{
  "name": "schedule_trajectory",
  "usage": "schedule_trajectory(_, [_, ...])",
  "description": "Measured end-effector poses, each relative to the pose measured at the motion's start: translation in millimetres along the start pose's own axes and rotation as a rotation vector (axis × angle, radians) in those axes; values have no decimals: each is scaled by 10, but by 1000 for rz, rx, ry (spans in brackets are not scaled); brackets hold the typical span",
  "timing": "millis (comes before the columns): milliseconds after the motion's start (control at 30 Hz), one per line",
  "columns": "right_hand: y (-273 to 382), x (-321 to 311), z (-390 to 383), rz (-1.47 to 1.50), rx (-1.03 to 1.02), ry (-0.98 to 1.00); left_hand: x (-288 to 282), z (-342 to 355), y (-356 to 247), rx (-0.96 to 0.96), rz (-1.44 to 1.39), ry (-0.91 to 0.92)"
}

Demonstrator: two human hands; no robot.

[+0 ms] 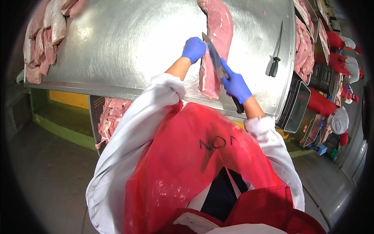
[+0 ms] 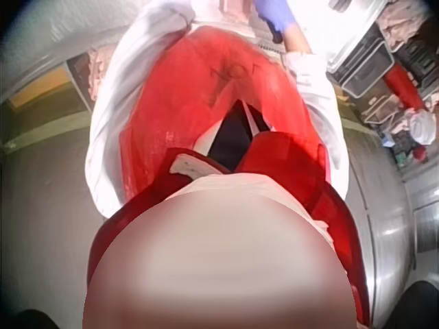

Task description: The person trims fat and connective tissue from raw pork loins using a boning knife on a stainless steel table. Trimmed pieces are placed into a bin below the table while the cleaned loins are set aside on the table.

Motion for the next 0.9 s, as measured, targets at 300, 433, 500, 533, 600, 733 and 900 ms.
schedule_trajectory(300, [124, -112, 689, 155, 7, 161, -74, -339, -481, 475, 251, -204])
schedule_trajectory(433, [-290, -349, -143, 99, -45, 503, -308, -367, -498, 321, -45, -260])
schedule_trajectory(500, [-409, -324, -191, 97, -95, 487, -420, -481, -742, 334, -104, -272])
schedule_trajectory(533, [-309, -308, -76, 59, -117, 455, -509, -625, -947, 317, -137, -264])
schedule_trajectory(600, [-290, -132, 293, 51, -318, 260, -665, -818, -1228, 364, -164, -285])
schedule_trajectory(733, [-197, -95, 493, 128, -190, 400, -1116, -1274, -1425, 392, -197, -368])
schedule_trajectory(900, [-905, -780, -623, 7, -215, 608, -1835, -1982, -690, 157, -515, -650])
Point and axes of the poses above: each hand's wrist, its own z-axis towards the middle knuckle, its own x-axis out of the palm, y = z × x, the point moved 2 cm from there along z, towards the middle knuckle, and after that the axes turned 10 degrees about -y, right-handed, at the moved point
